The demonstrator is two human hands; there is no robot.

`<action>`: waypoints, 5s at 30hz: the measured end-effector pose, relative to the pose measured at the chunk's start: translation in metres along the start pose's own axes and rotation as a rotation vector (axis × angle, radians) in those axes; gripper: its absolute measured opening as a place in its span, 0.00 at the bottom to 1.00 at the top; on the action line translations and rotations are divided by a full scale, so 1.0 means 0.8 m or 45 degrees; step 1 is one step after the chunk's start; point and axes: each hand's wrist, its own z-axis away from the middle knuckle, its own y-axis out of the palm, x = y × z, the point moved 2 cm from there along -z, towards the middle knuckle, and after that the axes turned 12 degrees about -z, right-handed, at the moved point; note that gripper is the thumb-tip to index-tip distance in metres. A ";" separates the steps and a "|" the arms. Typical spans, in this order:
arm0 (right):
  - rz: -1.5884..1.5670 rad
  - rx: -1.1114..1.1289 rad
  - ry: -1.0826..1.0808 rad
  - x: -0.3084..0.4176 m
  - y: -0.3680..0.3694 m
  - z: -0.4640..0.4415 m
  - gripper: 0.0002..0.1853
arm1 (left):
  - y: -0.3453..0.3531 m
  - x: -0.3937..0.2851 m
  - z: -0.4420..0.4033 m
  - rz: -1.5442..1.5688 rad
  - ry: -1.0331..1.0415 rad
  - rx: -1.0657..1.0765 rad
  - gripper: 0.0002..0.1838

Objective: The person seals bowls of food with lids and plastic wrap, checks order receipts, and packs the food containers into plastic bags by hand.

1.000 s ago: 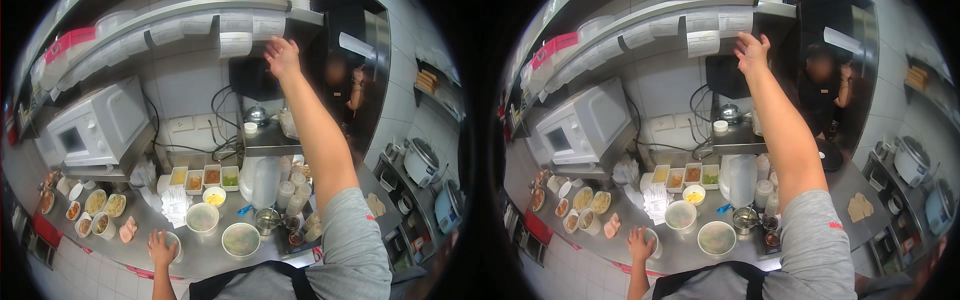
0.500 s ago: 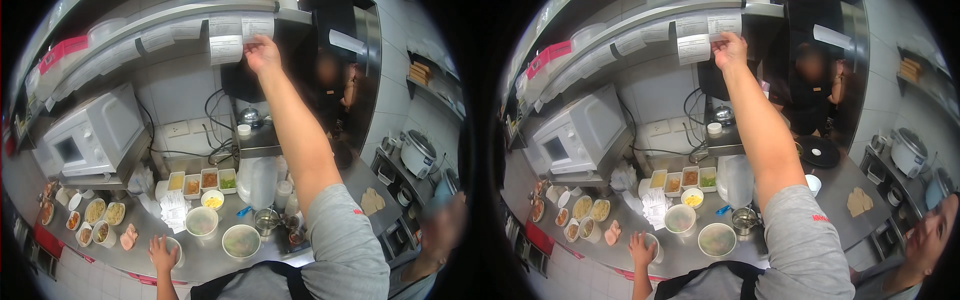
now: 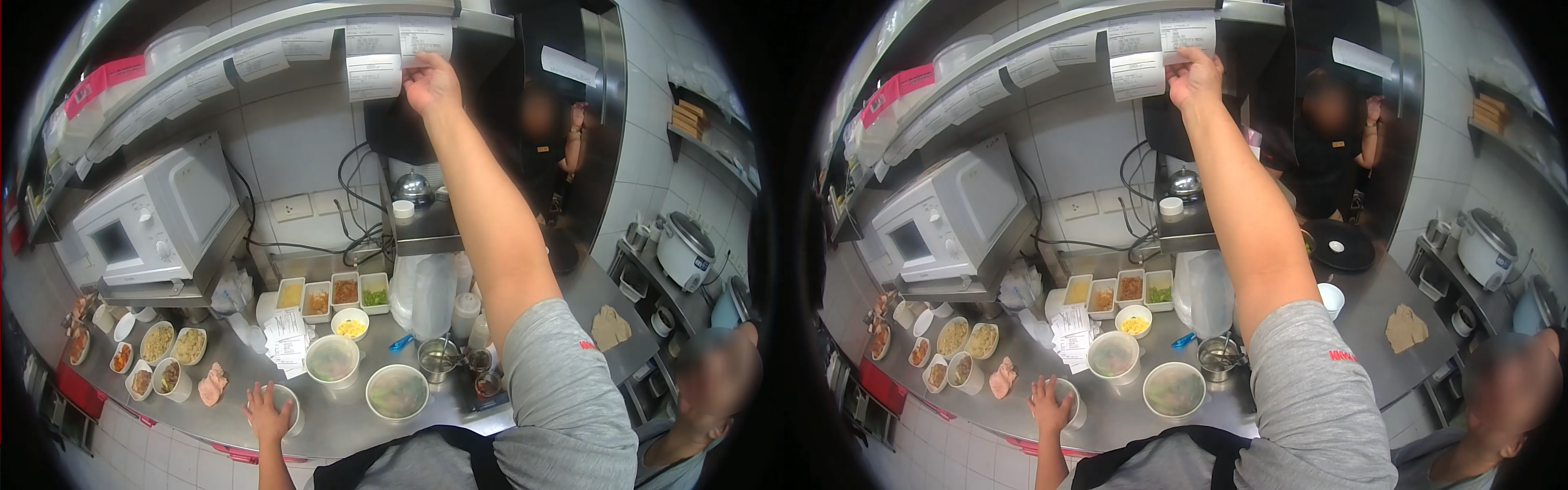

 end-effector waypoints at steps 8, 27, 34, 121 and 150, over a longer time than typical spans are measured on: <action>-0.047 -0.023 0.009 -0.002 0.004 0.002 0.17 | 0.001 0.000 -0.001 0.010 -0.015 0.010 0.36; -0.044 -0.064 0.040 -0.002 0.000 0.003 0.18 | -0.002 -0.001 0.001 0.006 -0.017 0.024 0.36; -0.050 -0.065 0.034 -0.001 0.002 0.005 0.18 | -0.006 -0.004 0.001 0.017 -0.030 0.052 0.36; 1.839 -1.123 1.029 0.538 -0.241 0.683 0.34 | 0.168 -0.751 0.207 0.797 -0.135 0.616 0.13; 2.682 1.742 1.361 -0.033 -0.279 0.496 0.20 | 0.097 -0.185 0.162 1.634 -0.745 -0.221 0.22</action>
